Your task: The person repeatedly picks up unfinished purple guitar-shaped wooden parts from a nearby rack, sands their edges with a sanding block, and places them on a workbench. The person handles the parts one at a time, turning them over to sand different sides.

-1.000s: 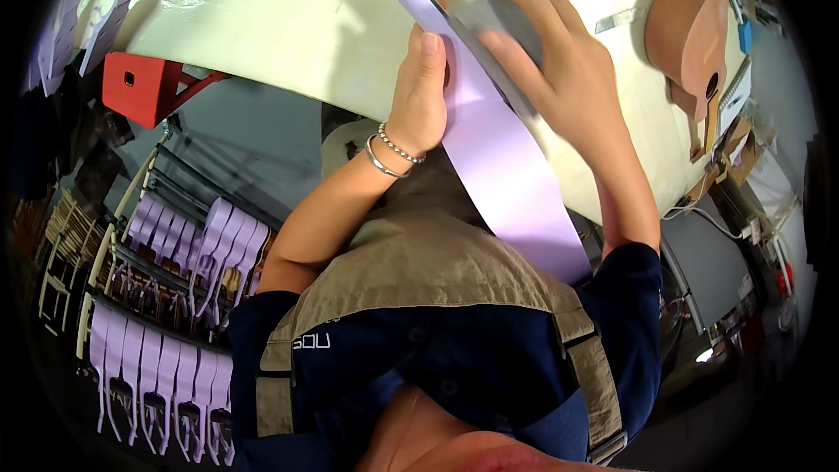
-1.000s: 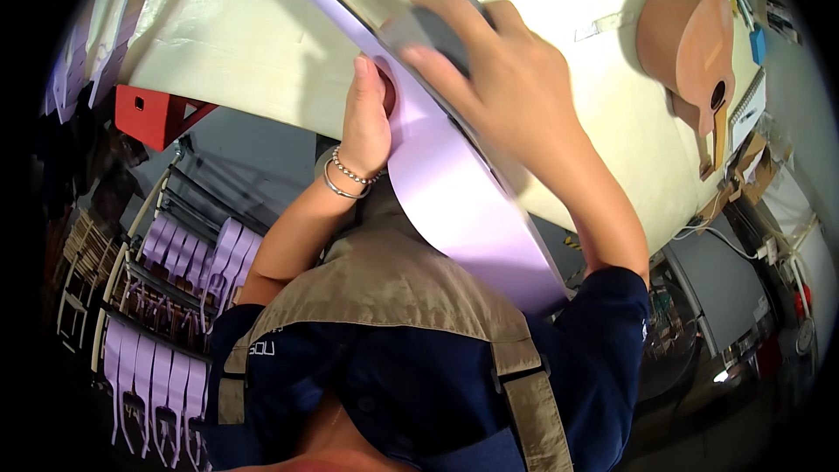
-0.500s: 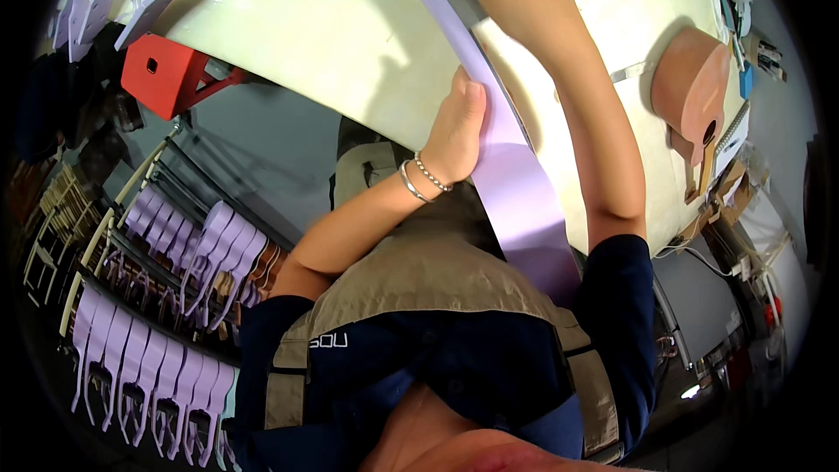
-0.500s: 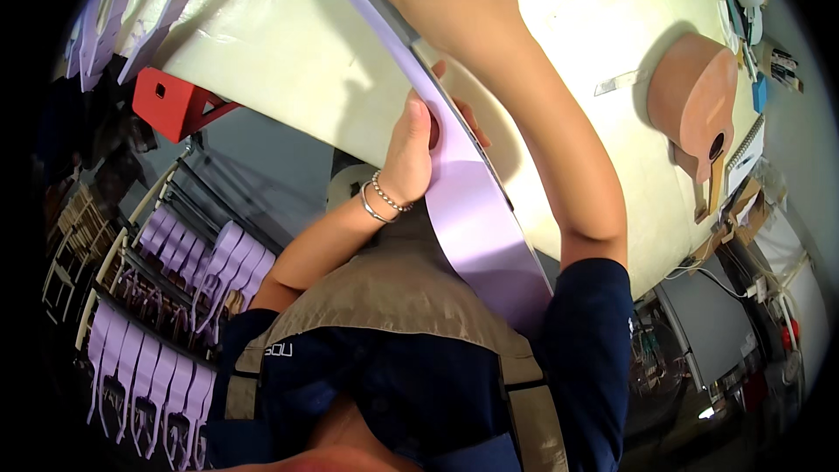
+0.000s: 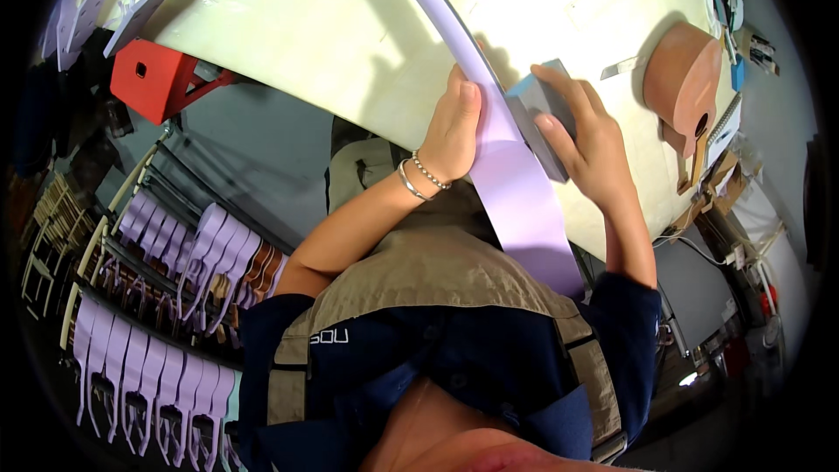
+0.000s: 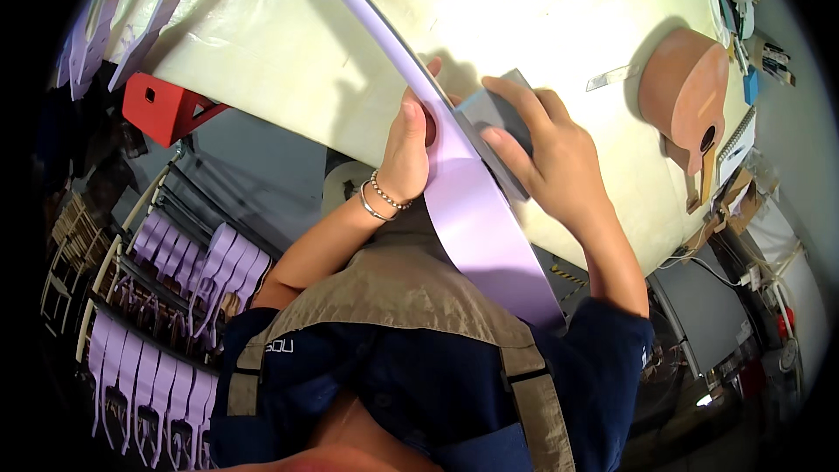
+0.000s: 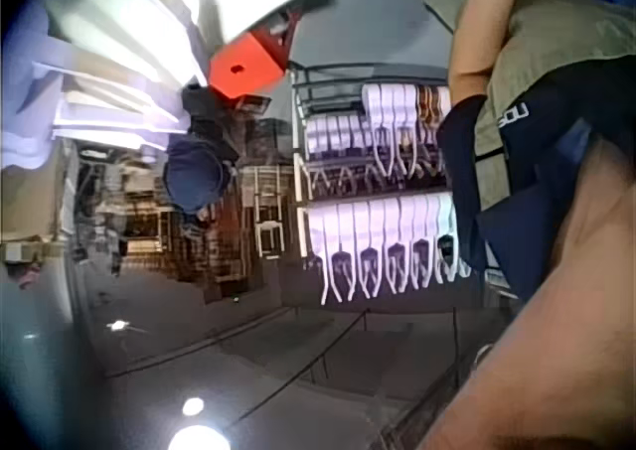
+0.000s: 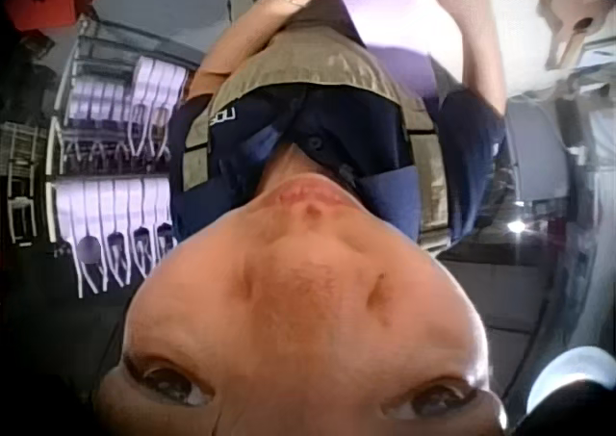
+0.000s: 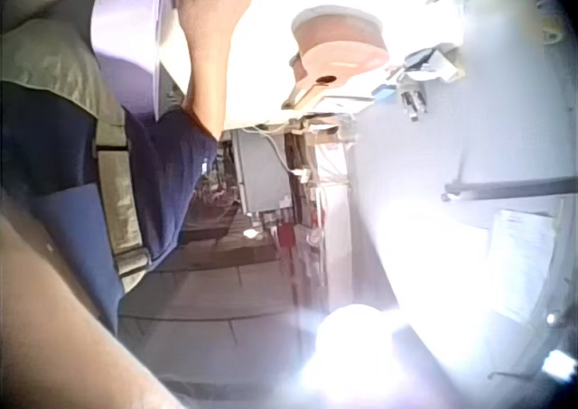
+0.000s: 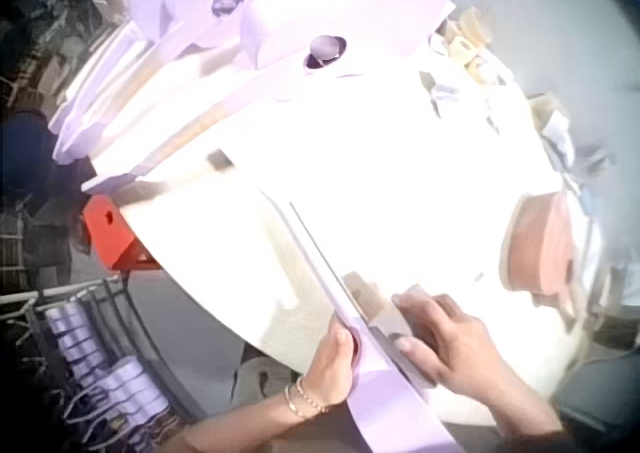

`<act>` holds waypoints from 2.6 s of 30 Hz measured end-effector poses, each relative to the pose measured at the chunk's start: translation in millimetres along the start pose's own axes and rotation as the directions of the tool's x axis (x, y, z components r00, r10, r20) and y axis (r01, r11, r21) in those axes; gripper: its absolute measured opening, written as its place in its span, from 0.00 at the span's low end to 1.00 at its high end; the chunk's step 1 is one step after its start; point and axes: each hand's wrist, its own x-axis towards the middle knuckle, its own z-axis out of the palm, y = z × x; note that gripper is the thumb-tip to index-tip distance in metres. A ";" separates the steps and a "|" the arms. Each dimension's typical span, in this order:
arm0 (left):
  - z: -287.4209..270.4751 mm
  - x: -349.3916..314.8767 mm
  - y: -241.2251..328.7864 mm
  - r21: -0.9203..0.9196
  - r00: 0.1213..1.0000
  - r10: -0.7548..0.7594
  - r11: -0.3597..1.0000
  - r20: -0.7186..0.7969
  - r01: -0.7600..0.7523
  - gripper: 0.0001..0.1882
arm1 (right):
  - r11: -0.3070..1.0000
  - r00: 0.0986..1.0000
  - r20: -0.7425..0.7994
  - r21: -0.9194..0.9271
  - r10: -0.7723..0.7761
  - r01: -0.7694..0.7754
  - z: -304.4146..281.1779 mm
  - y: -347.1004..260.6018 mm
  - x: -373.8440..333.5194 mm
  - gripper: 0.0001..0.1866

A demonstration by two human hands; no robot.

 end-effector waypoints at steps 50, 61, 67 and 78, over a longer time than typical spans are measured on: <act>51.0 18.9 32.8 0.225 0.241 0.045 -0.556 0.969 -0.800 0.08 | 0.855 0.900 -0.383 0.519 0.210 0.021 17.9 117.3 -177.1 0.19; 67.5 1.1 81.2 0.374 0.452 -0.017 -0.535 0.892 -0.758 0.26 | 0.972 0.901 -0.398 0.220 0.173 -0.089 91.0 115.8 -203.9 0.21; 54.6 51.5 161.0 0.416 0.425 0.083 -0.436 0.901 -0.798 0.16 | 0.982 0.872 -0.466 0.176 0.151 -0.076 98.0 117.3 -201.1 0.22; 44.7 63.3 149.3 0.436 0.408 0.153 -0.362 0.900 -0.824 0.15 | 0.993 0.866 -0.486 0.064 0.121 -0.103 86.7 100.8 -169.4 0.22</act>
